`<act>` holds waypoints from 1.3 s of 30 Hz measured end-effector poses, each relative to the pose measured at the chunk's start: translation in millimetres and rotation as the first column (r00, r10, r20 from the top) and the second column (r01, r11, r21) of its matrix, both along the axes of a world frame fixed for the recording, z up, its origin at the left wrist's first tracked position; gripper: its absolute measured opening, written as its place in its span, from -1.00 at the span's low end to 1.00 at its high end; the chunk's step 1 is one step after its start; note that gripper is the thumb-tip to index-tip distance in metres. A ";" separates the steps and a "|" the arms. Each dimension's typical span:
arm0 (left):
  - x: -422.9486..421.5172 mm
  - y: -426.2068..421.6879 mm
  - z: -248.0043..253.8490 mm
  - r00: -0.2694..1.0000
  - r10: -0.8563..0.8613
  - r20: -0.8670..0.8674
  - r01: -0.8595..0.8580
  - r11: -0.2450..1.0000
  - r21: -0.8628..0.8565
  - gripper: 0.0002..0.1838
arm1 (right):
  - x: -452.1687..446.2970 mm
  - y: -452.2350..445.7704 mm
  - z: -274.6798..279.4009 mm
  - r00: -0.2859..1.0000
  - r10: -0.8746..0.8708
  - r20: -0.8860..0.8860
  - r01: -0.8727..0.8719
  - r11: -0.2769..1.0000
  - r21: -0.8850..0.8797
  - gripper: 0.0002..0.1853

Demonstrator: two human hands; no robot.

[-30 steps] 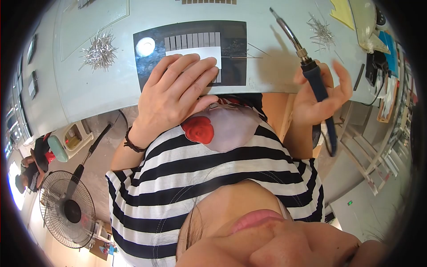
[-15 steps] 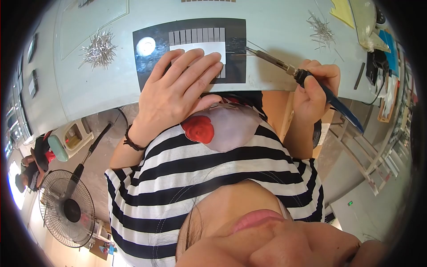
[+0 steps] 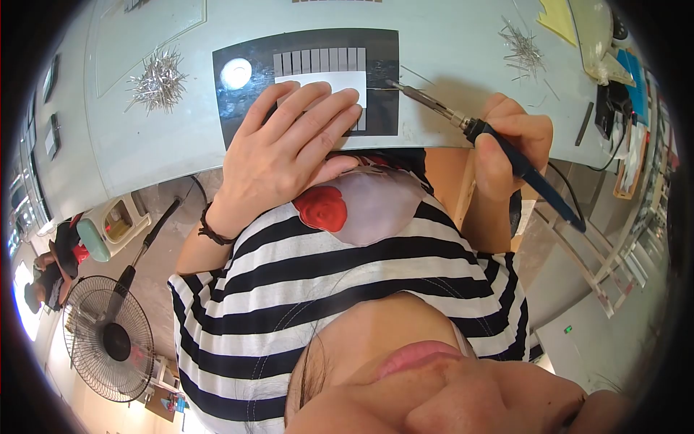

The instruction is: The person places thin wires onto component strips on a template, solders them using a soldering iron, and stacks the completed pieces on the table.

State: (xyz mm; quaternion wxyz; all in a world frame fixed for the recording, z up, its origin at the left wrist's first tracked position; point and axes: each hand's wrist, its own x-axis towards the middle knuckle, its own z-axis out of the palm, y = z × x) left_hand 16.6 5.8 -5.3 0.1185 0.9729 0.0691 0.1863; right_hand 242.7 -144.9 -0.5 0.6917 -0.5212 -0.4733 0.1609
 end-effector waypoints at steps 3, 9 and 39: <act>-0.1 -0.1 -0.1 1.000 -0.004 0.008 0.005 1.000 -0.017 -0.46 | 8.2 4.0 0.1 0.982 0.039 0.184 -0.044 0.999 0.022 -0.87; 0.0 -0.4 -0.2 1.000 -0.005 0.009 0.005 1.000 -0.011 -0.47 | 19.4 20.2 -5.5 0.940 0.010 0.341 -0.104 0.960 0.260 -0.83; -1.1 0.9 0.3 1.000 -0.009 0.002 0.009 1.000 -0.017 -0.50 | 19.9 29.8 -6.4 0.963 0.115 0.243 -0.160 0.972 0.173 -0.85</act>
